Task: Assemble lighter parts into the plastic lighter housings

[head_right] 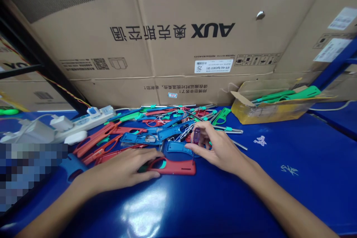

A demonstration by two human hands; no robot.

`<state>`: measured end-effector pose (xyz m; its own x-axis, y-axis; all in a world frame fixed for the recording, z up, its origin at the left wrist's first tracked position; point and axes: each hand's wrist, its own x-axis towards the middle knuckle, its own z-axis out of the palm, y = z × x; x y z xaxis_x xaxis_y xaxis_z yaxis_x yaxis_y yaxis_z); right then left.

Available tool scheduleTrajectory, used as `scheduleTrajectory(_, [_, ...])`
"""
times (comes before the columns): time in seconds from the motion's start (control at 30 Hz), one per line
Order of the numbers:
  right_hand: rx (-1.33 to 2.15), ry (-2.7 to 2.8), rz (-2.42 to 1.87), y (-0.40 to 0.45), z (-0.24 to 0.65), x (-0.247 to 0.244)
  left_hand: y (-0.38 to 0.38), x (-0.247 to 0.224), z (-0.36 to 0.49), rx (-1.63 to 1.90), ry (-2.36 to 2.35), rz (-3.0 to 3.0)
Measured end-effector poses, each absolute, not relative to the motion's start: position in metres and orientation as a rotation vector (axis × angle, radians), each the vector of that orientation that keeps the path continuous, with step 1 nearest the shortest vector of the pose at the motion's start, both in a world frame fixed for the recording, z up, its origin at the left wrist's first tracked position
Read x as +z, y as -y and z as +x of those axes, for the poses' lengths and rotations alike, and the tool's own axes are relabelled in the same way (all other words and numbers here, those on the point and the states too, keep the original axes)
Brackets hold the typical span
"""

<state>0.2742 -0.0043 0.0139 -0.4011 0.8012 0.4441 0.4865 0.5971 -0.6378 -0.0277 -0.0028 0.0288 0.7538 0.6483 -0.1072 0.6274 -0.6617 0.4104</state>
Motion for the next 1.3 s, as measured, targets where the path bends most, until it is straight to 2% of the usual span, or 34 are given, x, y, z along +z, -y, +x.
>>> scheduleTrajectory(0.23, [0.513,2.042,-0.964,0.005,0.27,0.013,0.002,0.028,-0.027,0.082,-0.987,2.513])
scheduleTrajectory(0.4, [0.34,2.126,-0.943,0.005,0.272,0.019,0.001,0.028,-0.027,0.063,-0.997,2.515])
scheduleTrajectory(0.57, [0.36,2.143,-0.944,0.008,0.275,0.024,0.001,0.028,-0.027,0.052,-0.992,2.528])
scheduleTrajectory(0.9, [0.145,2.132,-0.953,0.009,0.275,0.027,0.001,0.027,-0.027,0.067,-0.982,2.522])
scheduleTrajectory(1.3, [0.127,2.151,-0.904,0.008,0.278,0.028,0.001,0.028,-0.027,0.072,-0.977,2.513])
